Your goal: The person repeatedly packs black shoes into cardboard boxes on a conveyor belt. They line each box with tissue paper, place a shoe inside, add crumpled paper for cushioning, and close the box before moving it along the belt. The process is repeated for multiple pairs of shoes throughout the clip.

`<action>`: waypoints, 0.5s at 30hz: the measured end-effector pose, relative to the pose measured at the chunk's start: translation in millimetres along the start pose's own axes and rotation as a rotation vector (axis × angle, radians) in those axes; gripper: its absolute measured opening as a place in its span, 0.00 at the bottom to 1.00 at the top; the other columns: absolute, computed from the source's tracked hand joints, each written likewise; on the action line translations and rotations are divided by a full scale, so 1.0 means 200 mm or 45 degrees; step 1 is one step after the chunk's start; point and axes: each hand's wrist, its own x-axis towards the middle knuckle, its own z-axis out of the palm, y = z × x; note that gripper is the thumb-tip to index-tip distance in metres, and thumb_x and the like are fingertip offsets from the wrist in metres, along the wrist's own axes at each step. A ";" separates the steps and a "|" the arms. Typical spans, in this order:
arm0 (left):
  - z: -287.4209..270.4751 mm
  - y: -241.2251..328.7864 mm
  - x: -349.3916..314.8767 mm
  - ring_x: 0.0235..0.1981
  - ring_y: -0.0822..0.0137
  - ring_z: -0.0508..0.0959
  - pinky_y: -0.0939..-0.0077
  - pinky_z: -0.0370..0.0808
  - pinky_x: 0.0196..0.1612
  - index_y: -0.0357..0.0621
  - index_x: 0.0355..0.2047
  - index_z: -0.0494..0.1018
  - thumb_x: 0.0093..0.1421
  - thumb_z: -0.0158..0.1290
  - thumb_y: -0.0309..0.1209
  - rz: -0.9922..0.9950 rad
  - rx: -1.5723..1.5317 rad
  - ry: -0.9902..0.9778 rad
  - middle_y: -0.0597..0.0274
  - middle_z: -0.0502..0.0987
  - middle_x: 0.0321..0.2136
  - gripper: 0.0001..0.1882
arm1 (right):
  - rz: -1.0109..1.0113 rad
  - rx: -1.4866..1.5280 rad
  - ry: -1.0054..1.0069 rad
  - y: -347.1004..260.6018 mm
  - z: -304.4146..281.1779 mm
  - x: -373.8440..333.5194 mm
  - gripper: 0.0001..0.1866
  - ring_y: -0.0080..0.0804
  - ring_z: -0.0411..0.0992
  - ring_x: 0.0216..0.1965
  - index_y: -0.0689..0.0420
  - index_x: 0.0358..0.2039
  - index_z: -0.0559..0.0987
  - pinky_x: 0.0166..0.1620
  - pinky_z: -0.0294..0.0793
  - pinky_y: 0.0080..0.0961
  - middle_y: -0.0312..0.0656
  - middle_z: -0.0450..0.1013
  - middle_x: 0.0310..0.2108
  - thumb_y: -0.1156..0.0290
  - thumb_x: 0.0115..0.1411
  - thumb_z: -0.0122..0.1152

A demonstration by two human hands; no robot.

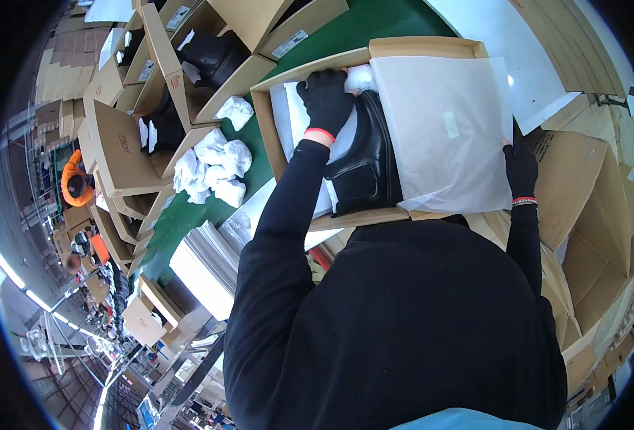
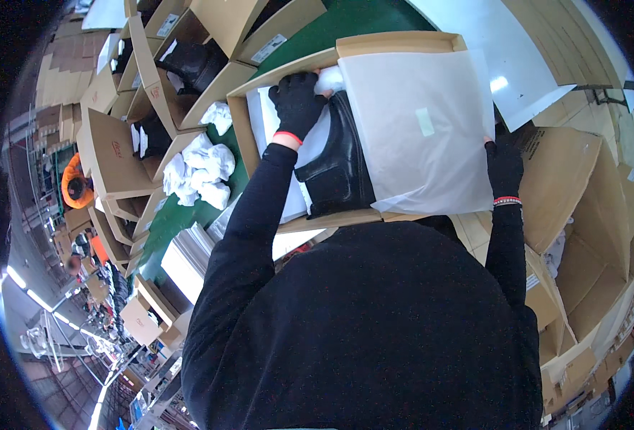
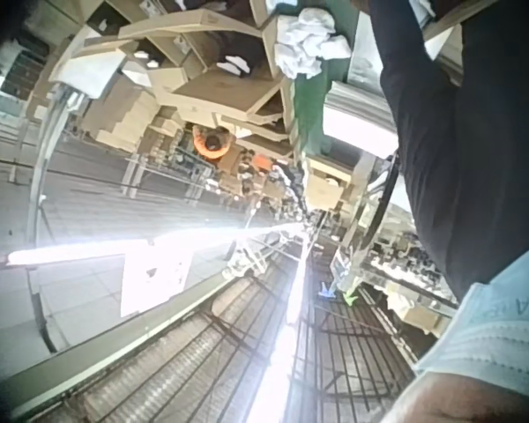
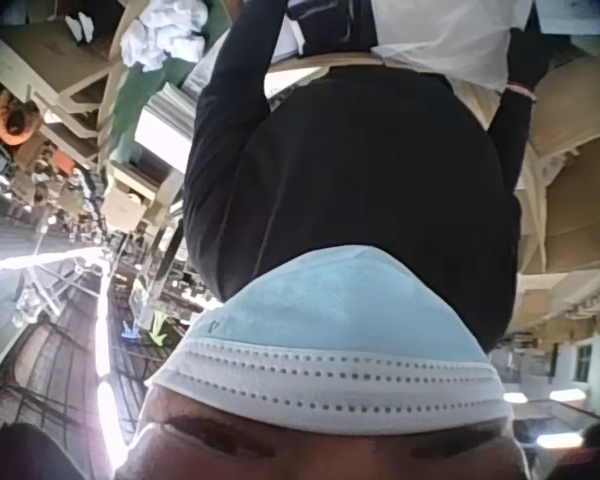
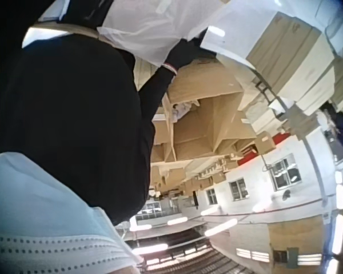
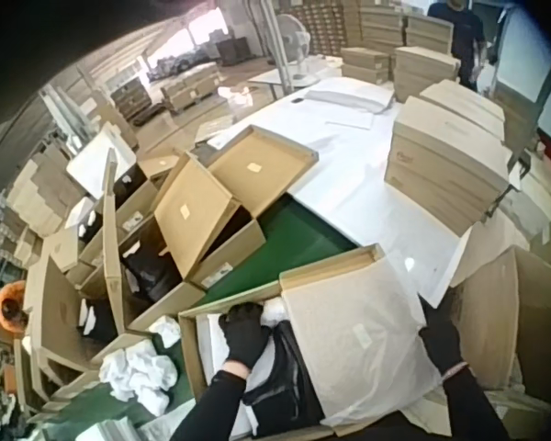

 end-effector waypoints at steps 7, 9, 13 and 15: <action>-0.13 0.00 -0.09 0.53 0.49 0.68 0.45 0.59 0.56 0.43 0.56 0.67 0.51 0.60 0.49 0.036 -0.073 0.087 0.49 0.72 0.48 0.36 | -0.392 -0.275 -0.311 0.15 -0.43 0.09 0.19 0.51 0.72 0.30 0.56 0.24 0.75 0.33 0.69 0.45 0.49 0.72 0.24 0.55 0.63 0.52; -0.28 -0.09 -0.22 0.50 0.49 0.72 0.55 0.67 0.53 0.41 0.58 0.65 0.53 0.60 0.45 0.019 -0.543 0.135 0.46 0.73 0.48 0.35 | -0.141 0.138 -0.489 0.02 -0.71 0.17 0.18 0.40 0.69 0.27 0.60 0.29 0.77 0.34 0.66 0.36 0.45 0.70 0.24 0.55 0.61 0.59; -0.67 -0.22 -0.65 0.43 0.61 0.76 0.71 0.72 0.43 0.38 0.62 0.59 0.64 0.50 0.45 -0.451 -1.450 -0.158 0.53 0.74 0.46 0.32 | 0.242 0.949 -0.826 -0.58 -0.94 0.19 0.20 0.23 0.68 0.39 0.59 0.42 0.77 0.44 0.67 0.21 0.37 0.70 0.35 0.54 0.65 0.52; -0.73 -0.33 -0.87 0.44 0.63 0.77 0.70 0.73 0.46 0.44 0.67 0.51 0.56 0.45 0.69 -0.509 -1.849 -0.304 0.50 0.73 0.49 0.51 | -0.107 1.555 -1.092 -0.86 -0.64 0.19 0.20 0.23 0.69 0.46 0.59 0.47 0.75 0.52 0.68 0.25 0.38 0.72 0.41 0.56 0.67 0.50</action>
